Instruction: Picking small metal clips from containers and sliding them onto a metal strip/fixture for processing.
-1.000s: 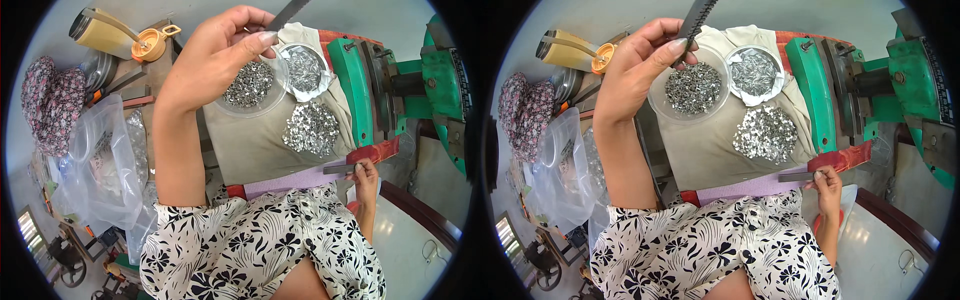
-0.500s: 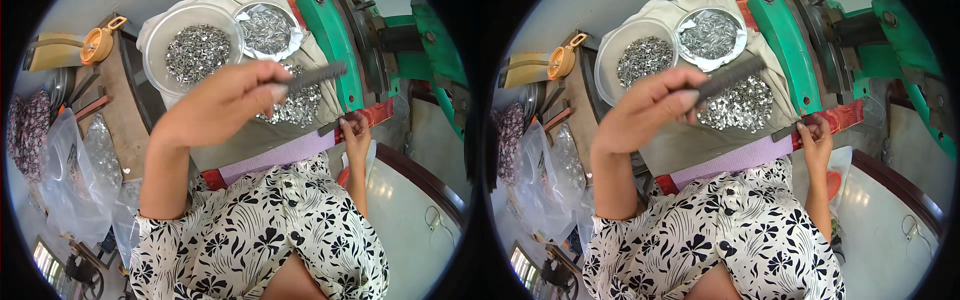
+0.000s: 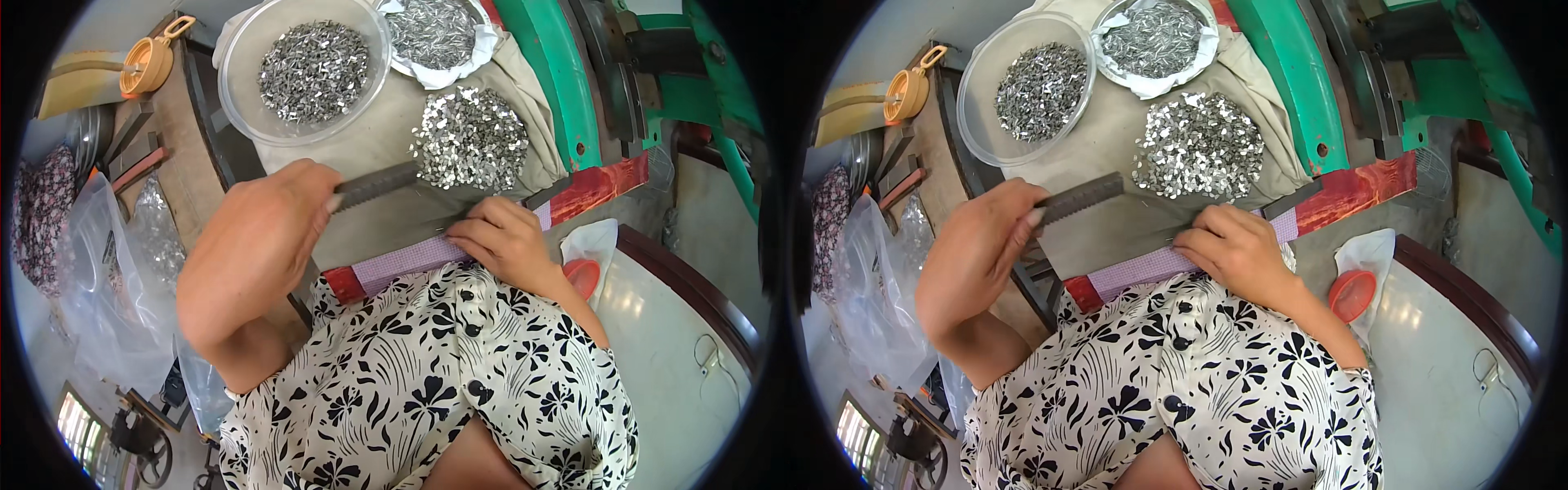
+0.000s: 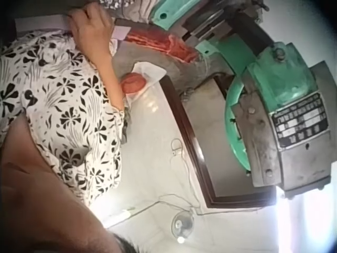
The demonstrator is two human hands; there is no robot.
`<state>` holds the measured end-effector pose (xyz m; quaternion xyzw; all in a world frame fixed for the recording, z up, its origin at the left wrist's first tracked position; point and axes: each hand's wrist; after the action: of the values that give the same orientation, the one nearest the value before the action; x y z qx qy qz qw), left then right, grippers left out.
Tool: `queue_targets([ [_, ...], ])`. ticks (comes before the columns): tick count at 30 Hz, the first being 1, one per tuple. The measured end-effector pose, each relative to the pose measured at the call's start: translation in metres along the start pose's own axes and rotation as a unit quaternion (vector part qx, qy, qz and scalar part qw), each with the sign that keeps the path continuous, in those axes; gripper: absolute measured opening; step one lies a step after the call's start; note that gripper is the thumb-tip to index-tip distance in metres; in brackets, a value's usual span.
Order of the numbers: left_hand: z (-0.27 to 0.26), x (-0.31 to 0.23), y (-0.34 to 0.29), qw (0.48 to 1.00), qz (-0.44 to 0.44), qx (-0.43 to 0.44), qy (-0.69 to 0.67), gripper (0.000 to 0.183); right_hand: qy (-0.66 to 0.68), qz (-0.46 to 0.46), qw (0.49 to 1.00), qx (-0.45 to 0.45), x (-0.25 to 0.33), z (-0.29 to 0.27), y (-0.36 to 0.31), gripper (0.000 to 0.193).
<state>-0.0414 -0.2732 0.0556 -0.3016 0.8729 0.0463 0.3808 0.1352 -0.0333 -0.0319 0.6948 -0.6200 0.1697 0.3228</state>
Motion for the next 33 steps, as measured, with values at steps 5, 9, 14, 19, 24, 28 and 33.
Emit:
queue_targets([
  [5,0.005,0.004,-0.017,0.995,-0.078,0.020,0.063,0.016,-0.034,-0.023,0.997,0.060,0.002,0.010,0.009,0.014],
  [9,0.018,0.007,-0.016,0.988,-0.094,0.104,0.059,0.014,-0.043,-0.012,0.995,0.085,0.010,0.006,0.016,0.014],
  [14,0.024,0.013,-0.023,0.986,-0.076,0.140,0.044,0.013,0.066,0.140,0.986,0.069,0.015,0.001,0.025,0.011],
  [19,0.039,0.021,-0.024,0.991,-0.054,0.123,0.023,0.013,0.053,0.143,0.987,0.041,0.016,0.016,0.043,0.009],
  [24,0.046,0.021,-0.021,0.992,-0.027,0.122,0.014,0.011,-0.053,0.050,0.997,0.025,0.017,0.028,0.049,0.011],
  [28,0.050,0.023,-0.021,0.993,-0.016,0.116,-0.002,0.011,-0.080,0.051,0.994,0.050,0.021,0.028,0.051,0.010],
  [33,0.053,0.026,-0.016,0.993,-0.025,0.114,0.007,0.011,-0.090,0.059,0.993,0.056,0.019,0.026,0.051,0.009],
])
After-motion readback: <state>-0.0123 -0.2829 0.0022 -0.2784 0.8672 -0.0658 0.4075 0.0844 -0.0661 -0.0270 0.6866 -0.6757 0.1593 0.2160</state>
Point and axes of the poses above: each hand's wrist, its own y-axis towards the middle knuckle, its own z-axis out of the palm, x = y × z, and after that the axes turned 10 degrees about -x, right-handed
